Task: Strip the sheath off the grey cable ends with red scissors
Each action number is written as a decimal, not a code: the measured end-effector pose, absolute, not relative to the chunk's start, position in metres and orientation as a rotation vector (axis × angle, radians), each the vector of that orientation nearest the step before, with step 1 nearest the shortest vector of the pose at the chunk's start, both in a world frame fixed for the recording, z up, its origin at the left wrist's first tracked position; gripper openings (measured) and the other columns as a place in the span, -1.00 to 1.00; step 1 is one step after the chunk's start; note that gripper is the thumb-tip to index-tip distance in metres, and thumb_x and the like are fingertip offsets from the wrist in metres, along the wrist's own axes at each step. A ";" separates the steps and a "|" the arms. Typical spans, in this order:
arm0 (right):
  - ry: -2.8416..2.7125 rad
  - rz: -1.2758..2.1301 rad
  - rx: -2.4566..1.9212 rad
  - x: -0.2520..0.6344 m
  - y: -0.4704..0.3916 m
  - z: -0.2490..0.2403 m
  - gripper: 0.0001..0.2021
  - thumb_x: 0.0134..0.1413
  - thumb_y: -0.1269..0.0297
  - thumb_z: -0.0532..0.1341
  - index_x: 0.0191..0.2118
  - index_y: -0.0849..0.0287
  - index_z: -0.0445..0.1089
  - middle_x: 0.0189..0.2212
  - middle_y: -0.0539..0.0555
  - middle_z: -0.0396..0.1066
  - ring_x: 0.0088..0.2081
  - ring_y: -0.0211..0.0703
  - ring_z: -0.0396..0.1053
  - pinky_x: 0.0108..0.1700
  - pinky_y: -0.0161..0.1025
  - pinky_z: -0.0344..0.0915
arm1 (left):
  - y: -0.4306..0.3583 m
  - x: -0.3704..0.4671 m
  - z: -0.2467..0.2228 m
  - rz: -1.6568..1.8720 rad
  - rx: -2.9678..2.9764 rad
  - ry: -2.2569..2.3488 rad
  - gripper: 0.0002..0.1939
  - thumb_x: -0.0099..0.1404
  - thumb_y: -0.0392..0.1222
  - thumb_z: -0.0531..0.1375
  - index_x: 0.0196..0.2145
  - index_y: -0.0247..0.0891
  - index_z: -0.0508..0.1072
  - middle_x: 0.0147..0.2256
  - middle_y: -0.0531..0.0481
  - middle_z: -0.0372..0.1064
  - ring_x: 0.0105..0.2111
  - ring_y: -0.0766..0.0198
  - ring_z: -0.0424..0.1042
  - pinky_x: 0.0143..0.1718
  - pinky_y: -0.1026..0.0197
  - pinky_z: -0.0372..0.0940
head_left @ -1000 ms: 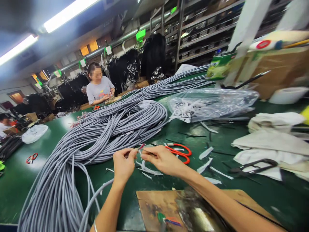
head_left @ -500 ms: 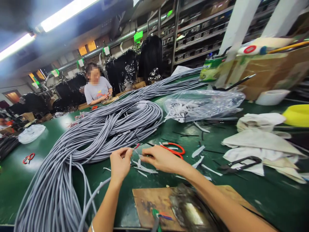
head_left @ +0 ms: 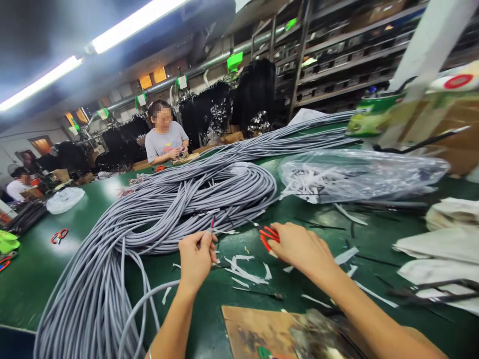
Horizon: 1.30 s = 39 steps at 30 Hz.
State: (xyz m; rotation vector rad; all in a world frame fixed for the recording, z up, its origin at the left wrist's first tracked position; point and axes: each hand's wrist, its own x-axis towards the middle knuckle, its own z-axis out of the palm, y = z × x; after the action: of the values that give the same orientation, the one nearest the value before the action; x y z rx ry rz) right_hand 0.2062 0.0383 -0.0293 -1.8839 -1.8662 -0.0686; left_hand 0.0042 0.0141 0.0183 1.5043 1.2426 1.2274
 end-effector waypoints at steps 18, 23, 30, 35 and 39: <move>-2.003 -0.266 -1.162 0.161 0.018 -0.021 -0.82 -0.01 0.30 0.06 -0.30 0.19 0.36 -0.37 0.16 0.43 -0.35 -0.11 0.41 -0.36 -0.27 0.32 | 0.014 0.003 0.021 1.026 0.956 0.898 -0.49 -0.21 0.14 0.34 -0.58 -0.40 0.32 -0.73 0.18 0.08 -0.82 0.59 -0.03 -0.74 0.39 -0.36; -2.028 -0.153 -1.181 0.159 0.014 -0.018 -0.87 -0.04 0.33 0.04 -0.42 0.15 0.32 -0.46 0.08 0.45 -0.49 -0.21 0.36 -0.46 -0.34 0.22 | 0.015 -0.002 0.024 0.974 0.956 0.847 -0.48 -0.24 0.13 0.36 -0.58 -0.41 0.32 -0.73 0.18 0.07 -0.82 0.62 -0.08 -0.73 0.38 -0.38; -2.071 -0.151 -1.142 0.163 0.011 -0.012 -0.81 -0.07 0.34 -0.01 -0.64 0.10 0.08 -0.74 -0.05 0.16 -0.69 -0.29 0.09 -0.58 -0.34 -0.02 | 0.017 -0.002 0.022 0.970 0.918 0.879 -0.46 -0.35 0.13 0.38 -0.61 -0.40 0.33 -0.73 0.17 0.11 -0.83 0.62 -0.05 -0.77 0.42 -0.34; -2.042 0.118 -1.174 0.163 0.011 -0.011 -0.79 -0.13 0.30 0.00 -0.67 0.10 -0.03 -0.77 -0.09 0.01 -0.69 -0.31 -0.05 -0.59 -0.33 -0.07 | 0.017 -0.001 0.022 1.011 0.967 0.918 -0.47 -0.35 0.12 0.38 -0.62 -0.42 0.35 -0.74 0.15 0.14 -0.83 0.58 0.01 -0.78 0.43 -0.26; -1.845 0.425 -1.163 0.149 0.007 -0.008 -0.67 -0.09 0.18 0.05 -0.71 0.11 -0.08 -0.77 -0.11 -0.08 -0.67 -0.34 -0.10 -0.60 -0.33 -0.09 | 0.017 -0.001 0.023 1.092 1.055 0.914 -0.50 -0.28 0.13 0.35 -0.63 -0.42 0.37 -0.74 0.13 0.16 -0.83 0.57 0.02 -0.78 0.42 -0.22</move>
State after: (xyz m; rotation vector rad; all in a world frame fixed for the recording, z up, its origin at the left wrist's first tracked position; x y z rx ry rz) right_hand 0.1486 0.0067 -0.0077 -1.1625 -1.8455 0.4249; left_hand -0.0010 0.0169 0.0231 1.0552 0.9142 1.0923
